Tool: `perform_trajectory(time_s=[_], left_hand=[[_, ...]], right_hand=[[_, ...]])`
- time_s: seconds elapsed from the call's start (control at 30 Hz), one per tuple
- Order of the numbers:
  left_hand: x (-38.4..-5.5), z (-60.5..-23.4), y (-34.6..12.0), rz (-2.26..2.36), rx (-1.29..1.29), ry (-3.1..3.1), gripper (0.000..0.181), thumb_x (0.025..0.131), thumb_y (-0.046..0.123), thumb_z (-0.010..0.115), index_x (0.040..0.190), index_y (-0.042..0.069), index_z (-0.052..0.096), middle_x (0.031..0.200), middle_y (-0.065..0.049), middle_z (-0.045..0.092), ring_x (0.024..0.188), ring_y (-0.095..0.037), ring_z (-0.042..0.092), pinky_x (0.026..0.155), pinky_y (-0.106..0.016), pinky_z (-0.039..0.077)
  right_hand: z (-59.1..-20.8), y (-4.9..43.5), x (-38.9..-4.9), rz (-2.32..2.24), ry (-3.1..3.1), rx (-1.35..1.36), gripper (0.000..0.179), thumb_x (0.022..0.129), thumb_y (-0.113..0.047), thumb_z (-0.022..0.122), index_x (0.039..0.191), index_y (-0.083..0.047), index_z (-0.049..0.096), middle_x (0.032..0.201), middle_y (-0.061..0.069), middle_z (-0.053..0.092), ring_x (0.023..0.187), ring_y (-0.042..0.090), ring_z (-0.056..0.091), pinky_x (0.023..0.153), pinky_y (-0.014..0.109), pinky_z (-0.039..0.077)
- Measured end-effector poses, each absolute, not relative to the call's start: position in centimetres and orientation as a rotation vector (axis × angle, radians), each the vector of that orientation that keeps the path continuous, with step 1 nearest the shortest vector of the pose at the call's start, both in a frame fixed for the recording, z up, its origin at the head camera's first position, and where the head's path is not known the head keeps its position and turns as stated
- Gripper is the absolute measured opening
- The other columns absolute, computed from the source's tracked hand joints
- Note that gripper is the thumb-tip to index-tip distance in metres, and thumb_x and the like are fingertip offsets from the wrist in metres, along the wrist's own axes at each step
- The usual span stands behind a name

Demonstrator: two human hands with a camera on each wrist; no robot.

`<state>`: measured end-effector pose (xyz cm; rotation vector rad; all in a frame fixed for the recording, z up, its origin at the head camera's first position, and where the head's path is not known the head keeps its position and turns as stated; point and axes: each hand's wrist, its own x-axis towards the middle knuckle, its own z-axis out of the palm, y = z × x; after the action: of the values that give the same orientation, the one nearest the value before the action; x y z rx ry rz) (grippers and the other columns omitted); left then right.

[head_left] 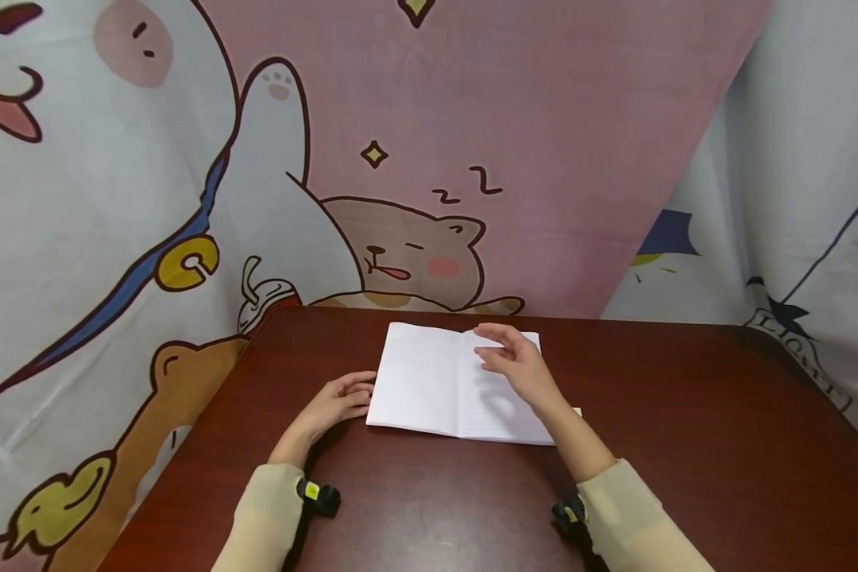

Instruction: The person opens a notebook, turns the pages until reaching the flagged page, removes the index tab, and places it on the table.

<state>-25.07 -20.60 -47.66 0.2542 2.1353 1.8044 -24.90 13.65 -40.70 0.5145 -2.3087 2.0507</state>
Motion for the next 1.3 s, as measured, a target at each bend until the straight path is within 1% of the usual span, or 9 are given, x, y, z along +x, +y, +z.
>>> perform_trajectory(time_s=[0.1, 0.17, 0.27, 0.33, 0.4, 0.67, 0.87, 1.03, 1.3], left_hand=[[-25.0, -47.6, -20.7, 1.827, 0.242, 2.111, 0.048, 0.103, 0.005, 0.049, 0.149, -0.006, 0.037, 0.132, -0.028, 0.054, 0.1, -0.008, 0.066, 0.087, -0.023, 0.057], [-24.9, -47.6, -20.7, 1.83, 0.243, 2.115, 0.05, 0.103, 0.007, 0.051, 0.149, -0.006, 0.037, 0.132, -0.028, 0.054, 0.1, -0.009, 0.066, 0.088, -0.024, 0.057], [-24.8, -47.6, -20.8, 1.824, 0.238, 2.131, 0.052, 0.102, 0.008, 0.054, 0.149, -0.006, 0.037, 0.133, -0.029, 0.054, 0.102, -0.01, 0.066, 0.089, -0.025, 0.057], [-24.8, -47.6, -20.9, 1.824, 0.24, 2.133, 0.053, 0.101, 0.007, 0.056, 0.149, -0.005, 0.037, 0.133, -0.029, 0.054, 0.103, -0.01, 0.065, 0.09, -0.025, 0.057], [-24.8, -47.7, -20.9, 1.821, 0.243, 2.132, 0.053, 0.101, 0.005, 0.056, 0.149, -0.005, 0.037, 0.134, -0.03, 0.053, 0.103, -0.009, 0.065, 0.09, -0.025, 0.057], [-24.8, -47.8, -20.9, 1.808, 0.27, 2.139, 0.052, 0.1, 0.002, 0.055, 0.149, -0.005, 0.038, 0.135, -0.029, 0.053, 0.101, -0.005, 0.062, 0.09, -0.022, 0.056], [-24.8, -47.8, -20.9, 1.81, 0.282, 2.132, 0.052, 0.1, 0.0, 0.054, 0.149, -0.005, 0.037, 0.133, -0.028, 0.055, 0.1, -0.004, 0.063, 0.088, -0.021, 0.056], [-24.9, -47.8, -20.9, 1.815, 0.293, 2.126, 0.051, 0.1, -0.003, 0.051, 0.149, -0.007, 0.037, 0.133, -0.03, 0.053, 0.1, -0.004, 0.063, 0.088, -0.021, 0.056], [-24.9, -47.6, -20.8, 1.811, 0.282, 2.13, 0.05, 0.1, -0.004, 0.05, 0.149, -0.005, 0.038, 0.135, -0.031, 0.052, 0.101, -0.004, 0.063, 0.089, -0.021, 0.056]], right_hand=[[-40.4, 14.1, -24.9, 2.041, -2.314, 0.512, 0.043, 0.098, -0.002, 0.058, 0.139, 0.003, 0.049, 0.143, 0.025, 0.053, 0.114, 0.025, 0.067, 0.087, 0.027, 0.059], [-40.3, 14.4, -25.0, 2.035, -2.312, 0.509, 0.043, 0.098, -0.002, 0.058, 0.139, 0.004, 0.049, 0.143, 0.025, 0.053, 0.112, 0.019, 0.067, 0.086, 0.026, 0.059], [-40.1, 15.0, -25.1, 2.024, -2.315, 0.496, 0.042, 0.098, -0.003, 0.058, 0.139, 0.004, 0.049, 0.144, 0.025, 0.052, 0.112, 0.018, 0.067, 0.087, 0.026, 0.058], [-40.0, 15.5, -25.1, 2.008, -2.324, 0.484, 0.042, 0.098, -0.003, 0.058, 0.139, 0.004, 0.049, 0.144, 0.026, 0.052, 0.114, 0.02, 0.067, 0.087, 0.026, 0.058], [-40.0, 15.9, -25.2, 1.991, -2.338, 0.472, 0.043, 0.099, -0.004, 0.058, 0.14, 0.004, 0.048, 0.145, 0.026, 0.051, 0.113, 0.018, 0.067, 0.088, 0.026, 0.058], [-40.2, 18.0, -25.4, 1.952, -2.385, 0.405, 0.045, 0.099, -0.006, 0.058, 0.141, 0.004, 0.047, 0.145, 0.026, 0.051, 0.104, 0.0, 0.065, 0.088, 0.023, 0.058], [-40.6, 19.6, -25.4, 1.922, -2.411, 0.362, 0.045, 0.1, -0.007, 0.056, 0.142, 0.004, 0.045, 0.144, 0.029, 0.05, 0.104, -0.001, 0.065, 0.088, 0.023, 0.057], [-41.0, 20.5, -25.3, 1.915, -2.419, 0.344, 0.046, 0.1, -0.008, 0.056, 0.143, 0.005, 0.043, 0.146, 0.03, 0.048, 0.104, -0.003, 0.065, 0.087, 0.022, 0.057], [-41.9, 21.4, -25.4, 1.901, -2.444, 0.273, 0.047, 0.1, -0.005, 0.056, 0.143, 0.006, 0.042, 0.144, 0.033, 0.048, 0.1, -0.003, 0.064, 0.089, 0.026, 0.058]])
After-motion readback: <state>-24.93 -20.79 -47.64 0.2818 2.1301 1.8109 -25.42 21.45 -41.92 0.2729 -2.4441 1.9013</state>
